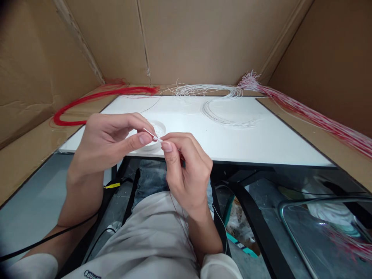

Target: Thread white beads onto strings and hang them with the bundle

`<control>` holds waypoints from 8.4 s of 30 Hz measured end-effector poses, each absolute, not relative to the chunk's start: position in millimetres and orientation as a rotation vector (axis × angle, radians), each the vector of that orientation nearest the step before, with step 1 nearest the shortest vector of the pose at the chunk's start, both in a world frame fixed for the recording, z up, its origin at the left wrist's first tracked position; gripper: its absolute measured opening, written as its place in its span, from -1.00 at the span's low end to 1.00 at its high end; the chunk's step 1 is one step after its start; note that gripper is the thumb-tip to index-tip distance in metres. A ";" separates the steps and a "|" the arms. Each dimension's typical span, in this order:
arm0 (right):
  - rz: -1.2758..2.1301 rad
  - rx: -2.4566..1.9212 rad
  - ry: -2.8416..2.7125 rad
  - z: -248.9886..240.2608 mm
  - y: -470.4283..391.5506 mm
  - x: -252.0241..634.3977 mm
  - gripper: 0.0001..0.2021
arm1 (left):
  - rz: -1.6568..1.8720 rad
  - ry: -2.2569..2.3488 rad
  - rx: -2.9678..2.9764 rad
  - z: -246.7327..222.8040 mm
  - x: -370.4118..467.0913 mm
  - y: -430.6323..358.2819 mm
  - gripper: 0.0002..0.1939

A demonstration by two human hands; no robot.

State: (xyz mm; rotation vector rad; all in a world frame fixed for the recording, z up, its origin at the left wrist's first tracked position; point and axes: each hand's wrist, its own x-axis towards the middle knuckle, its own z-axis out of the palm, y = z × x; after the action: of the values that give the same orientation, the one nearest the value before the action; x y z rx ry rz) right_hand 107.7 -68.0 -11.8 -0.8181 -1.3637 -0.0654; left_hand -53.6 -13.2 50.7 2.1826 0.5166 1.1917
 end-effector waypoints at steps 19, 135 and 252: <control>-0.138 -0.768 -1.257 -13.8 -64.6 99.7 -0.75 | 1.213 0.595 2.180 50.0 -50.1 -15.7 -0.65; 0.188 -0.871 -1.124 -7.4 -75.2 99.3 -0.83 | 1.490 0.247 2.790 33.5 -45.3 14.3 -0.86; 0.360 -0.702 -1.136 -2.7 -85.1 99.5 -0.80 | 1.425 0.023 2.149 29.6 -37.9 12.3 -0.92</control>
State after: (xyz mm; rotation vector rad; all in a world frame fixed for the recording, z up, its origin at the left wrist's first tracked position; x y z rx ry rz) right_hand 99.5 -85.1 -2.7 -0.7025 -1.1357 0.3605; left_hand -37.9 12.3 29.6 2.1490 0.0226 1.4249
